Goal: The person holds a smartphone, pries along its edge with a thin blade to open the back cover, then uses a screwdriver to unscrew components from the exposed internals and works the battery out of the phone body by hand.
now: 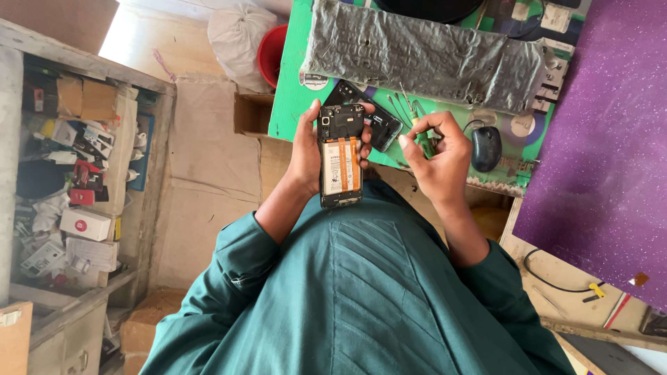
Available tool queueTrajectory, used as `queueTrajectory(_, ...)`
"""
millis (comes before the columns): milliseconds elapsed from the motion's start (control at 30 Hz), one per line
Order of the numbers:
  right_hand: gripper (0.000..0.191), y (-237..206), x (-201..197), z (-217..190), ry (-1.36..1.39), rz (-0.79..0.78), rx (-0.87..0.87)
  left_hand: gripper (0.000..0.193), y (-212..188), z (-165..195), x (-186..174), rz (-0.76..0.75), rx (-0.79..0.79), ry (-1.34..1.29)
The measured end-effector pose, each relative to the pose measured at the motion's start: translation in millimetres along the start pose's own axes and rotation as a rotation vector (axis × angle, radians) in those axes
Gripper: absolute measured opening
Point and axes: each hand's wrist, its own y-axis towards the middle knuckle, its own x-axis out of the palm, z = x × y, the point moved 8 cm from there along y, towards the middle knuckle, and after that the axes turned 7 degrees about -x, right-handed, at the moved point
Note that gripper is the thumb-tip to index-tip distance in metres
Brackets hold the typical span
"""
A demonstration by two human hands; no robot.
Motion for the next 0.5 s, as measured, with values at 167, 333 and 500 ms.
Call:
queueTrajectory(167, 0.018, -0.6, 7.7, -13.9, 0.063, 0.017, 0.204, 0.08, 0.2, -1.5, -0.1, 0.011, 0.012, 0.067)
queueTrajectory(333, 0.017, 7.6, 18.4, -55.1, -0.283, -0.069, -0.01, 0.078, -1.1, -2.4, -2.2, 0.059, 0.035, 0.173)
queueTrajectory(500, 0.018, 12.4, 22.5, -66.0, -0.3, -0.087, -0.083, 0.075, -3.9, -3.6, -4.9, 0.107, 0.05, 0.245)
